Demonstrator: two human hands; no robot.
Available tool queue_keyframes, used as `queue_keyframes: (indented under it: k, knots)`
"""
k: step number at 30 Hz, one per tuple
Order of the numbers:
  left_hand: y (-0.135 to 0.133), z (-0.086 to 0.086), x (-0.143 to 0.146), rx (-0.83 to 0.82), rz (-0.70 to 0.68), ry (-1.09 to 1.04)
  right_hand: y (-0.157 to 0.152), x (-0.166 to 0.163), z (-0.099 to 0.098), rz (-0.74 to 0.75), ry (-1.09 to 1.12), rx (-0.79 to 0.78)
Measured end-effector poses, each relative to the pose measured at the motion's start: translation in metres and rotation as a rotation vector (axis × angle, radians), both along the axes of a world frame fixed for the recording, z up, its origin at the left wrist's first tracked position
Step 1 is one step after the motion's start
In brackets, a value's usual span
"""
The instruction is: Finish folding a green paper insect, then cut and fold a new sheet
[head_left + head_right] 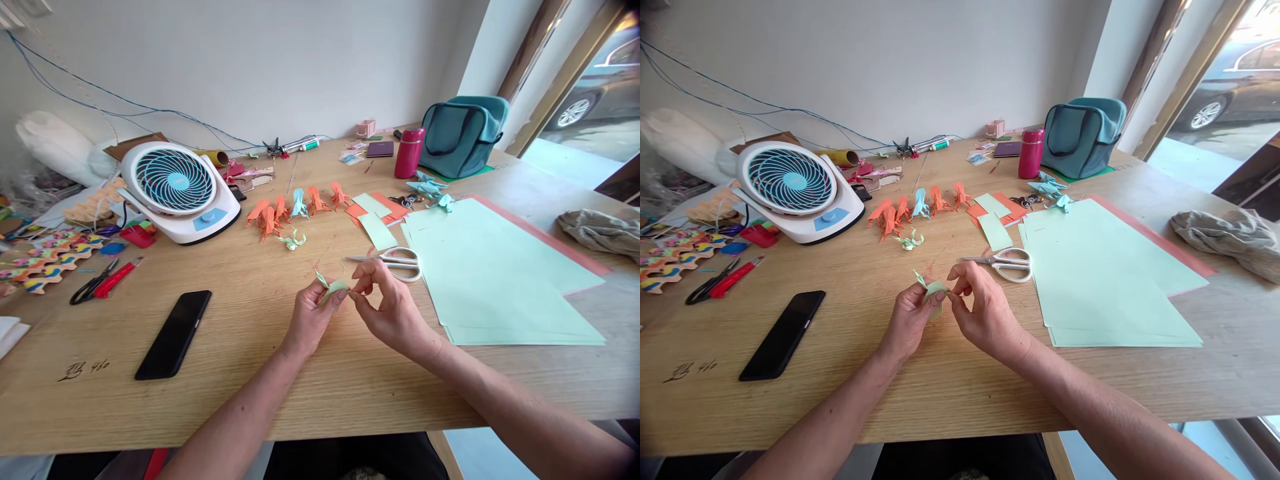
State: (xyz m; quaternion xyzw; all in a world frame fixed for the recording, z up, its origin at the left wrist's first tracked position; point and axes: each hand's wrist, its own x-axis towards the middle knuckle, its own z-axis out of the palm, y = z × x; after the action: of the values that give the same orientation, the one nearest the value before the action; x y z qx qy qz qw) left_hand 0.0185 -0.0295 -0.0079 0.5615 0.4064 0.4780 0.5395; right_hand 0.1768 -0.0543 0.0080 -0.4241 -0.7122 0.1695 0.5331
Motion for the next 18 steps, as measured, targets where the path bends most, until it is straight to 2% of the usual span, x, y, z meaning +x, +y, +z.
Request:
queue_keyframes:
  k: [7, 18]
  knots:
    - [0.0031, -0.0041, -0.0022, -0.039, 0.084, -0.105, 0.0054, -0.0001, -0.0065, 0.054, 0.060, -0.142]
    - [0.0016, -0.0022, -0.0018, -0.027, 0.093, -0.112, 0.0091, -0.0012, -0.0077, 0.090, 0.256, -0.401]
